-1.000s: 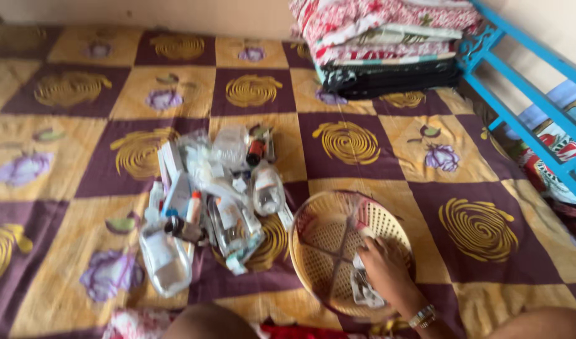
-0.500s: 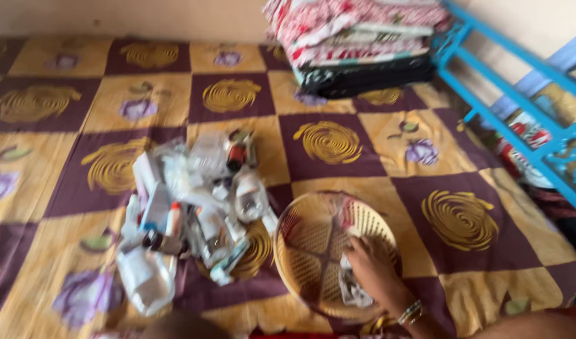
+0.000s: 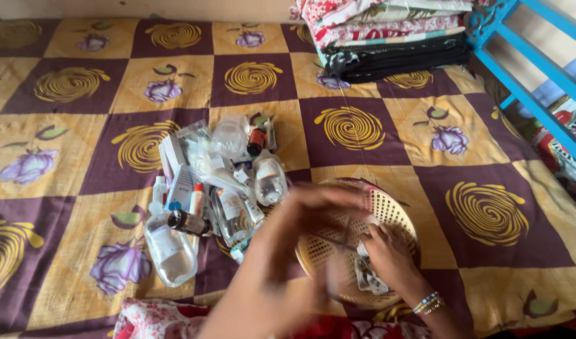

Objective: The person wipes down several plastic bottles and medical supply containers with a cloth on a bed.

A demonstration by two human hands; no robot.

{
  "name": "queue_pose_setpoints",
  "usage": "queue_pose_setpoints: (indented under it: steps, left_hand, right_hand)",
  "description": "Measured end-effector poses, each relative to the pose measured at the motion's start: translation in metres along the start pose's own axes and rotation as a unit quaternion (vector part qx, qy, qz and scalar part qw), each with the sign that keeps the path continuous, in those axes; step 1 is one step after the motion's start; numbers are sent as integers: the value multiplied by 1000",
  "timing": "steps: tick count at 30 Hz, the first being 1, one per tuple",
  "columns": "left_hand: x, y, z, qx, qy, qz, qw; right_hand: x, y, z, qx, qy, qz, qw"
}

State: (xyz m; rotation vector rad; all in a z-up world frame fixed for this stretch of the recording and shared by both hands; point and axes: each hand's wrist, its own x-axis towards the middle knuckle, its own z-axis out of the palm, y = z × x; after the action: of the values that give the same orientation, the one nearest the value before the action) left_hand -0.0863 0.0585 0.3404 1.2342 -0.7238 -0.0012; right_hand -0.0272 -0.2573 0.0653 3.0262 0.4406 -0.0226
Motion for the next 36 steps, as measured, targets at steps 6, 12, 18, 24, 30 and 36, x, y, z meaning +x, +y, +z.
queue_pose_setpoints:
  steps: [6, 12, 18, 24, 30, 36]
  left_hand:
    - [-31, -231, -54, 246, 139, -223, 933]
    - [-81, -339, -53, -109, 158, -289, 938]
    - [-86, -354, -66, -148, 110, -263, 947]
    - [-84, -348, -63, -103, 131, -279, 946]
    - [-83, -347, -61, -85, 151, -311, 934]
    - [-79, -330, -62, -70, 111, -276, 952]
  right_hand:
    - [-2, -13, -18, -20, 19, -19, 999]
    - [13, -40, -21, 130, -5, -108, 986]
    - [53, -77, -25, 74, 123, -240, 960]
    - [77, -15, -11, -94, 88, -167, 978]
    - [12, -18, -36, -115, -106, 22, 987]
    - [24, -27, -29, -127, -85, 40, 987]
